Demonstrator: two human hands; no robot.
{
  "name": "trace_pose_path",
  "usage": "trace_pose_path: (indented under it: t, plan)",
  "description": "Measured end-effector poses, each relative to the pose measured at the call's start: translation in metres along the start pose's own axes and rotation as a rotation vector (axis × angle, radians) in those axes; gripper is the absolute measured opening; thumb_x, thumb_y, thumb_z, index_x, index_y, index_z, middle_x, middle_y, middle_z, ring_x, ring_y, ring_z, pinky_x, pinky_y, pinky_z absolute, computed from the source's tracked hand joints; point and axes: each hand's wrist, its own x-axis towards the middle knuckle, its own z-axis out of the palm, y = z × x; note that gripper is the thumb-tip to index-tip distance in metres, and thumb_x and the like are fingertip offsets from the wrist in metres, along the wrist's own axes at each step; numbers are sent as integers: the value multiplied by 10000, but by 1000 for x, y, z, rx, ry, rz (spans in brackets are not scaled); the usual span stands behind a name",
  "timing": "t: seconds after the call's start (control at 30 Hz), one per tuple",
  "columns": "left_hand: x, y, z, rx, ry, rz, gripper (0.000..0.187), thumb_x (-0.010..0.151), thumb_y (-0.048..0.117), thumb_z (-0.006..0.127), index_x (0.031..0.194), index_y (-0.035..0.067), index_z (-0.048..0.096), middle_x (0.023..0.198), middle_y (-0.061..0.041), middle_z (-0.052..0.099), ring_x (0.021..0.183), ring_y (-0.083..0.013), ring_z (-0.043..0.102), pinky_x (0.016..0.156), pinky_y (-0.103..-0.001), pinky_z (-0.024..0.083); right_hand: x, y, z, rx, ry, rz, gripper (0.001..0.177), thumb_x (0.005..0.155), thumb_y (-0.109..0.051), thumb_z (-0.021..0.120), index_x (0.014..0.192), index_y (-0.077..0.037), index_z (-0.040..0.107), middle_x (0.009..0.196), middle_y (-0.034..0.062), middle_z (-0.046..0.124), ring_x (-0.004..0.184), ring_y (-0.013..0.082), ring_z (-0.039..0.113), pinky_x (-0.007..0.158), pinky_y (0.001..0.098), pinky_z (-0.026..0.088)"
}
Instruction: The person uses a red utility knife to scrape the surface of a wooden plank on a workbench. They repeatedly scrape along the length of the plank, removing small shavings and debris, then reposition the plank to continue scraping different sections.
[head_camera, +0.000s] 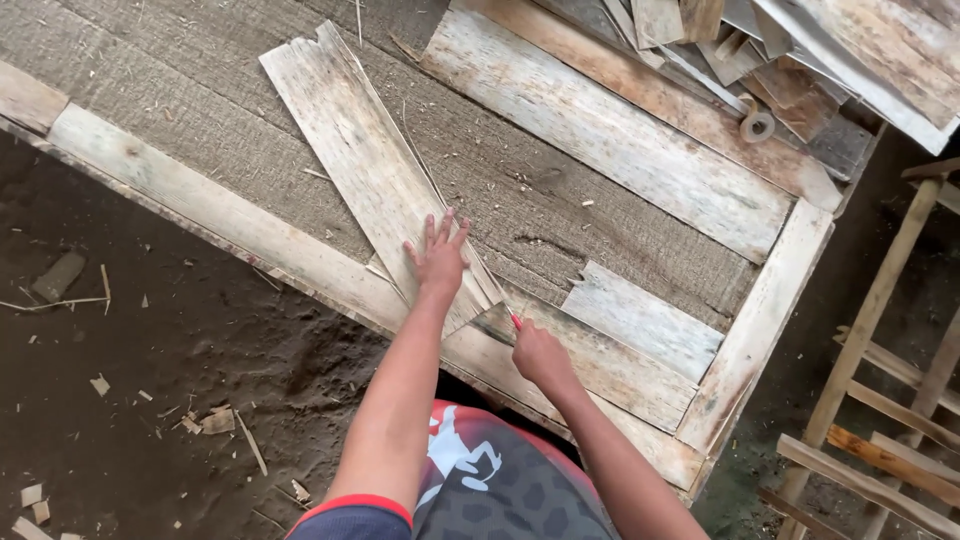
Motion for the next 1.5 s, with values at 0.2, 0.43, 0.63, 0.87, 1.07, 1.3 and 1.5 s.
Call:
trace_pose_path:
  t: [0.2,0.43,0.63,0.87,1.07,1.3,1.5]
  plan:
    - [-3,-5,11,-100,117,75,949,898,218,738,1640,317,155,1733,11,65,1584,-305,60,1127,-825,108,28,25,4,311,240,15,352,892,-376,562,1083,-83,596,1055,264,707,1091,489,677,919,564,538]
    - [-27,-7,-3,-305,226,90,901,916,262,708,1631,186,166,1726,-29,112,1568,-272,152,1184,-750,103,81,-18,-5,452,546,-227,250,845,-240,792,945,-89,620,904,140,756,902,346,751,803,488,570]
    - [-27,-18,-1,-94,235,181,770,954,335,675,1574,65,308,1697,-128,209,1551,-312,220,1149,-750,222,117,-22,-3,339,443,-63,291,835,-337,787,950,-139,608,944,110,765,1024,353,723,905,486,563]
    - [26,-53,8,-30,288,264,555,982,132,572,1502,199,390,1478,-45,389,1332,-227,474,997,-504,500,132,-43,-19,390,458,-62,218,857,-316,740,983,-173,635,953,51,753,1017,297,732,902,463,567]
    - [38,-82,-31,-15,247,296,563,907,17,591,1431,208,514,1478,-57,376,1309,-274,503,982,-474,526,166,-81,-49,430,448,-36,176,887,-260,730,1021,-167,662,1006,65,771,1078,306,718,953,453,553]
    - [76,-141,-49,-5,238,284,458,929,71,599,1366,205,572,1445,-36,394,1287,-256,529,976,-456,539,166,-134,-80,335,363,0,264,792,-301,814,1009,-216,690,1015,-18,777,1115,242,712,987,418,556]
    - [106,-148,-86,21,319,378,474,917,41,602,1373,164,569,1437,-59,418,1286,-255,513,991,-441,527,191,-137,-77,285,410,64,237,766,-272,806,976,-210,715,969,0,782,1053,253,736,932,421,577]
